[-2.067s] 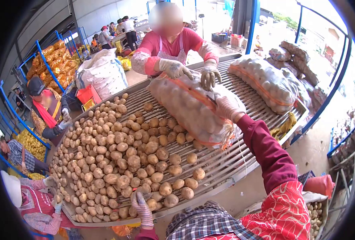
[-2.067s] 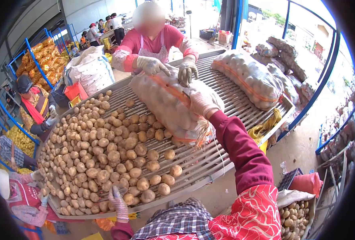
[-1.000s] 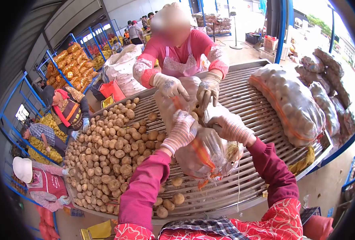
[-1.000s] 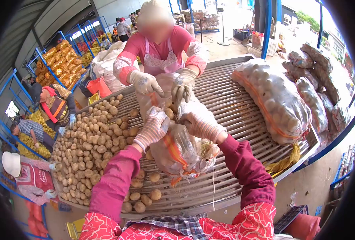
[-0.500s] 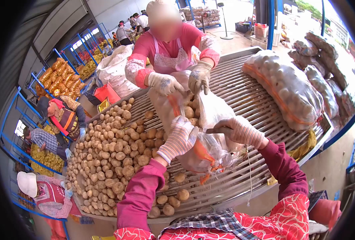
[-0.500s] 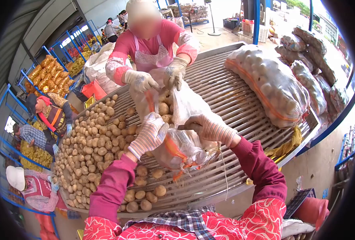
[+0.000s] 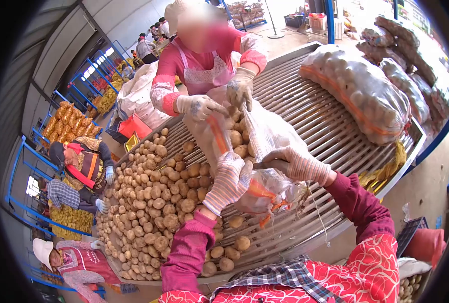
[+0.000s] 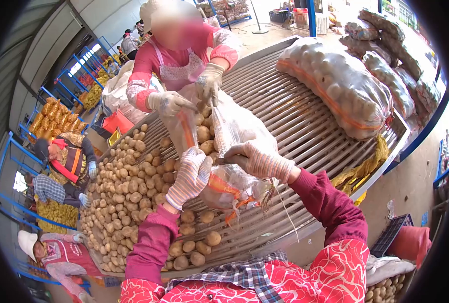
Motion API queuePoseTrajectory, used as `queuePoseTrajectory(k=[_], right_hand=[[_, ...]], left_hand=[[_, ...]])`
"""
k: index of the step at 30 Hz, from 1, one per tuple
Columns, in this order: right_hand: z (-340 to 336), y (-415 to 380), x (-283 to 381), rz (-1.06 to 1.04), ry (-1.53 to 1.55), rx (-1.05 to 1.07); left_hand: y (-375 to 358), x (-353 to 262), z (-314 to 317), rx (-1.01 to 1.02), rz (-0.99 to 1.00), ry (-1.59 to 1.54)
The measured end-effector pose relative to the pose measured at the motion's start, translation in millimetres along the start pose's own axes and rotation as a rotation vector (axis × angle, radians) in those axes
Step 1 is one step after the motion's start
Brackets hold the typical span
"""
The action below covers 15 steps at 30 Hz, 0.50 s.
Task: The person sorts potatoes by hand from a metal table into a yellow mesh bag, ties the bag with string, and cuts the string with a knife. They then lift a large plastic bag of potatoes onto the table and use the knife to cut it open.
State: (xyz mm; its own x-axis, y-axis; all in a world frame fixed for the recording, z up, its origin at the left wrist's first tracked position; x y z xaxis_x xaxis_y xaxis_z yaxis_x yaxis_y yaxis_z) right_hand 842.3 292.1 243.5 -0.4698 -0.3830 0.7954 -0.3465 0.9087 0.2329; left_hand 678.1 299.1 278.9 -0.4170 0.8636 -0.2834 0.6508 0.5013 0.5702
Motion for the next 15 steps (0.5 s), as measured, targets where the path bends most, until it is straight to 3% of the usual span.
queuePoseTrajectory(k=[6, 11, 15], right_hand=[[15.5, -13.6, 18.9, -0.006, -0.011, 0.083], [17.5, -33.1, 11.8, -0.014, 0.031, 0.005], [34.5, -29.1, 25.5, -0.052, -0.136, -0.042]], left_hand=[[-12.3, -8.1, -10.2, -0.078, 0.018, 0.044], [-13.9, -11.1, -3.6, -0.081, 0.047, 0.035], [-18.9, -19.6, -11.2, -0.1, 0.044, 0.089]])
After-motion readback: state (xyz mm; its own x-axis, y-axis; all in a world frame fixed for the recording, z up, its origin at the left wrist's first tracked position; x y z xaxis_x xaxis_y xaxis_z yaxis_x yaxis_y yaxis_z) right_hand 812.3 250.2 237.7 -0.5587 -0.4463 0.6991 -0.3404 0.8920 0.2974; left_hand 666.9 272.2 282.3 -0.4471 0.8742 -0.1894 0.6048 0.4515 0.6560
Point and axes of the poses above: each hand's wrist, its own y-axis towards the middle knuckle, its own z-axis out of the palm, x = y × z, the point moved 7 cm from there along y, towards the middle knuckle, and after that the axes turned 7 degrees about z, right-handed, at the moved point
